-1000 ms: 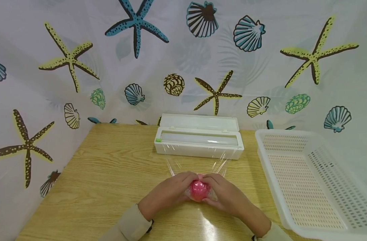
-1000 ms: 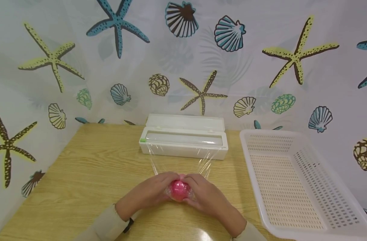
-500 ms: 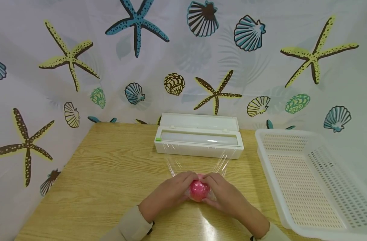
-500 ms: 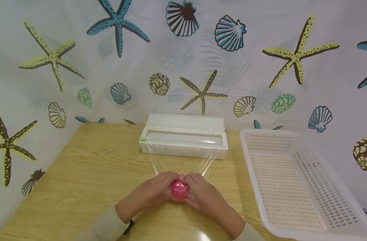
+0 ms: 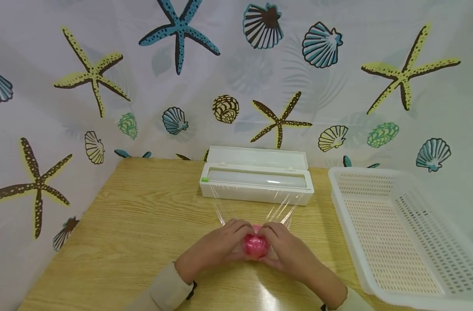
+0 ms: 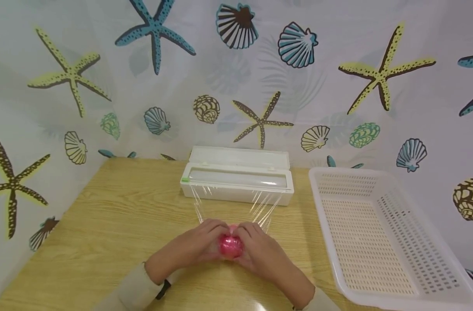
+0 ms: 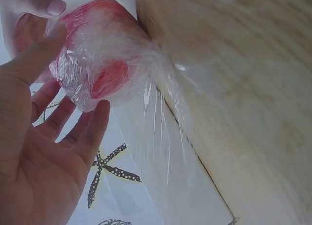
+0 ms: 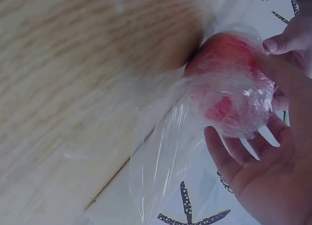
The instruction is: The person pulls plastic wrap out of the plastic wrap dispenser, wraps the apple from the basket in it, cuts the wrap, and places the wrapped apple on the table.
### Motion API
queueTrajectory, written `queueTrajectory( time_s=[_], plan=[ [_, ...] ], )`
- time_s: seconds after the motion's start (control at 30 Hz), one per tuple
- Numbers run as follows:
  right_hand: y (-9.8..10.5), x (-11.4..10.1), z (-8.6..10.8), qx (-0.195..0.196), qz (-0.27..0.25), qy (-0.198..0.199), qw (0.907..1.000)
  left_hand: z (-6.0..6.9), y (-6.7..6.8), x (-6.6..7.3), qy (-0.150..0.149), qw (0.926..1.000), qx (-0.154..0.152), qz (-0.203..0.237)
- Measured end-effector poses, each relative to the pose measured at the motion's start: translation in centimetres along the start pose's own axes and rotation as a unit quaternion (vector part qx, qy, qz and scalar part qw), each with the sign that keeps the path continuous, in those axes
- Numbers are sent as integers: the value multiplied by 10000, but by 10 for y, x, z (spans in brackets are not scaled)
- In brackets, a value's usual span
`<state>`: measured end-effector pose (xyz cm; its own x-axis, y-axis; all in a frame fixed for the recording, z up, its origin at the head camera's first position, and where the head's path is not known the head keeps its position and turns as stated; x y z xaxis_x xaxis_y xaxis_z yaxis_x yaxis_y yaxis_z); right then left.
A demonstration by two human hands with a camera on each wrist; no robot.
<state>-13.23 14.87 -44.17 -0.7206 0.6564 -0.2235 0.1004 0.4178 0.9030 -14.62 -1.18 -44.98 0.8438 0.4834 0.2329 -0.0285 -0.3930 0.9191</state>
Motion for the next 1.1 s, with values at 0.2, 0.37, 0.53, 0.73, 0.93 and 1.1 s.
queueTrajectory(
  time_s=[0.2,0.37,0.53,0.73,0.93,1.1],
  plan=[
    [5,-1,2,11,-335,-165,9993,-1,-1,1,-104,9988,219,417],
    [6,-1,4,57,-523,-163,9985,-1,1,3,-97,9986,294,427],
    [5,-1,5,38,-459,-209,9987,0,2,6,-25,9990,268,370],
    [9,-2,4,106,-158,-205,9996,4,4,4,-24,9992,238,314],
    [30,-5,-1,247,71,-372,9990,9,19,-4,281,9969,670,-305],
    [60,-16,-8,645,143,-182,9976,16,37,-19,1043,9830,1389,-588]
  ],
)
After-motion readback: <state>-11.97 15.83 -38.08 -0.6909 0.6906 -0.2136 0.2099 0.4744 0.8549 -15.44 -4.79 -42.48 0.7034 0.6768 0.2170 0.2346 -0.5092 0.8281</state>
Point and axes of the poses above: each hand's wrist, its own z-axis away from the middle knuckle, its own y-axis out of the back of the hand, x = y × z, the point moved 5 cm from there along -z, towards the middle knuckle, and after that the axes turned 2 degrees about -y, right-handed, at the moved point
